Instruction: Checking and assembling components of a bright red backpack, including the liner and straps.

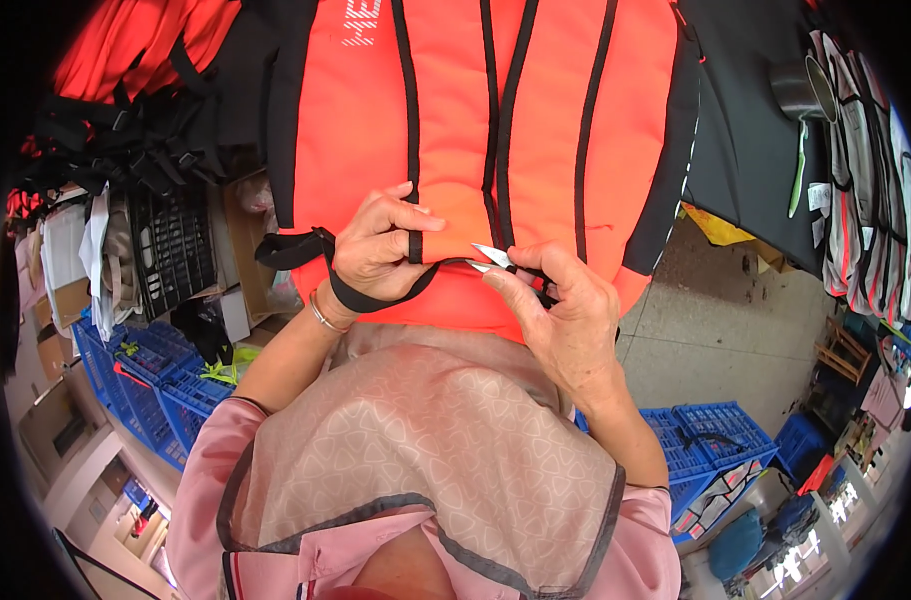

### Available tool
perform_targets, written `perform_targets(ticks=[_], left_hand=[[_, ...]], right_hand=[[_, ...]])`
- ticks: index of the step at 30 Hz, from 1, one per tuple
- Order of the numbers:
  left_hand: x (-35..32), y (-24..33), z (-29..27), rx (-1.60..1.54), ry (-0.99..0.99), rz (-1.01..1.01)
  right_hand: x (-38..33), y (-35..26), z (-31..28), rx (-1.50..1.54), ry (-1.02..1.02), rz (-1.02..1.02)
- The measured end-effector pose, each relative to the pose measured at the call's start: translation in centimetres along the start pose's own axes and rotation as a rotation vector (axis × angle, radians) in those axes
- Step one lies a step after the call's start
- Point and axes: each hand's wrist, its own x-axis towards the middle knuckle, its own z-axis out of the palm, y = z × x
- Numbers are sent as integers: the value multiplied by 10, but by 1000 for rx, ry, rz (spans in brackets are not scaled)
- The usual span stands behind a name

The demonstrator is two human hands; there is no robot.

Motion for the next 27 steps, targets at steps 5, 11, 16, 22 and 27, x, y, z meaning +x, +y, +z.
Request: perform_targets(ticks=[5, 11, 16, 22, 27], left_hand=[[-1, -2, -1, 0, -9, 1], [6, -9, -3, -10, -55, 4], [8, 11, -13, -80, 33, -190], [21, 2, 11, -366, 23, -224], [17, 0, 8, -343, 85, -272]], right_hand=[[2, 0, 0, -24, -11, -1], [10, 1, 5, 201, -52, 126], [24, -8, 12, 482, -114, 213], [38, 14, 2, 675, -26, 225], [72, 50, -3, 605, -175, 123]])
